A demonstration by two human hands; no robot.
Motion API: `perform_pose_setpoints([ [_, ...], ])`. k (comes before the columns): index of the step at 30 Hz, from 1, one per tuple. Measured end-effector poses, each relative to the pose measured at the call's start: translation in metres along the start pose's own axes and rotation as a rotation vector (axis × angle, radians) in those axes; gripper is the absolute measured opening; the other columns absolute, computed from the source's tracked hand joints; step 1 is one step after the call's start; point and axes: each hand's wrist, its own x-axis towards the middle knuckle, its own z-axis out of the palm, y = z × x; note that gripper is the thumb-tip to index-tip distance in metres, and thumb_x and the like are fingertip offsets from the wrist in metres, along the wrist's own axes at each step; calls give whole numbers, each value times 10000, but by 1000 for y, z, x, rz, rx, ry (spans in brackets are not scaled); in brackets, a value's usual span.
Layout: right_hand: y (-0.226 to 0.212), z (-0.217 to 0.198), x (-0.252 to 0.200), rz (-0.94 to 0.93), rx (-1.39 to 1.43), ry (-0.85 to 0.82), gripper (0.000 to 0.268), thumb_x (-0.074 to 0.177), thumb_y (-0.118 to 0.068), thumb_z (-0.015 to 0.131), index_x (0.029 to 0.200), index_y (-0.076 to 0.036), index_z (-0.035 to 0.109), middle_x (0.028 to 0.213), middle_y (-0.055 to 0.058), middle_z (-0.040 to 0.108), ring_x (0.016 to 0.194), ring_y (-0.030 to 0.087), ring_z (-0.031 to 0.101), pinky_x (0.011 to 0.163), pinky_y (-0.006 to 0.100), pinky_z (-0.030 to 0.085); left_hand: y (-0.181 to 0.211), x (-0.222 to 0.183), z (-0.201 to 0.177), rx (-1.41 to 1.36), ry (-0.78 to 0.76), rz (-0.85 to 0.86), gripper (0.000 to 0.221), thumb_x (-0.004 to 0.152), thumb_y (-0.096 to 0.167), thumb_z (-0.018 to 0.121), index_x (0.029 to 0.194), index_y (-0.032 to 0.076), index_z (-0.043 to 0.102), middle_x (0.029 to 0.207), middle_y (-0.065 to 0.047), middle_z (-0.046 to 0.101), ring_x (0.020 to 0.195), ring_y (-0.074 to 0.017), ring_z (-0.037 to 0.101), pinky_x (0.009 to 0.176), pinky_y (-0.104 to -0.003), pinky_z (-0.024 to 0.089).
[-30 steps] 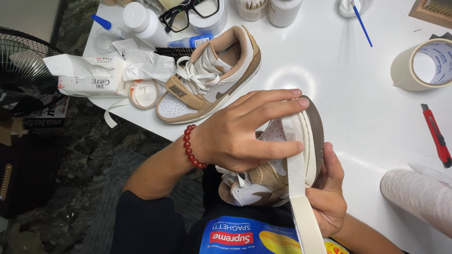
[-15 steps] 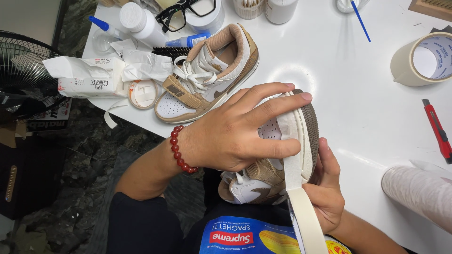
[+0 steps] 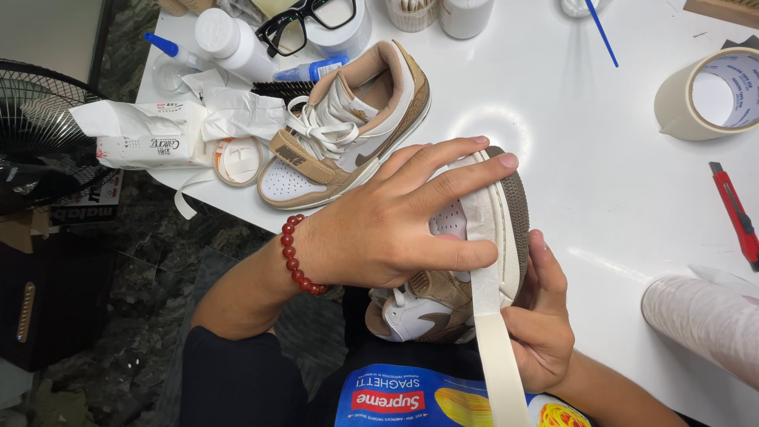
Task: The person sits at a white work table with a pair of sneakers and applies masking tape around the midsole of one shoe, pressing the tape along the sole edge, then uses a red utility knife to trim and tear the tape to length. They handle the tape roll, position the shoe, and smooth the tape down by hand.
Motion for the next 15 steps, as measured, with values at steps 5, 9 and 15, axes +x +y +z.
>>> perform_pose_setpoints([
  [5, -3, 6, 4, 1, -3, 30, 236, 998, -143, 640, 1007, 77, 725, 1743, 176, 90, 1603, 441, 270, 1321, 522, 291, -2, -1, -1, 65, -21, -20, 264, 967, 165, 767, 1195, 268, 685, 1601, -127, 390, 1492, -412, 409, 1178, -559, 417],
  [9, -4, 11, 7, 6, 0, 52, 202, 995, -121, 676, 1007, 76, 721, 1746, 167, 100, 1608, 434, 278, 1332, 522, 297, -2, -1, -3, 99, -17, -37, 254, 974, 186, 760, 1195, 282, 677, 1623, -126, 405, 1507, -415, 438, 1200, -557, 427],
  [15, -4, 11, 7, 24, -38, 36, 204, 975, -129, 670, 970, 65, 732, 1735, 186, 98, 1586, 426, 297, 1314, 500, 284, -3, -5, -3, 136, -3, -16, 234, 1030, 113, 729, 1185, 270, 649, 1585, -140, 403, 1475, -390, 443, 1169, -488, 452],
])
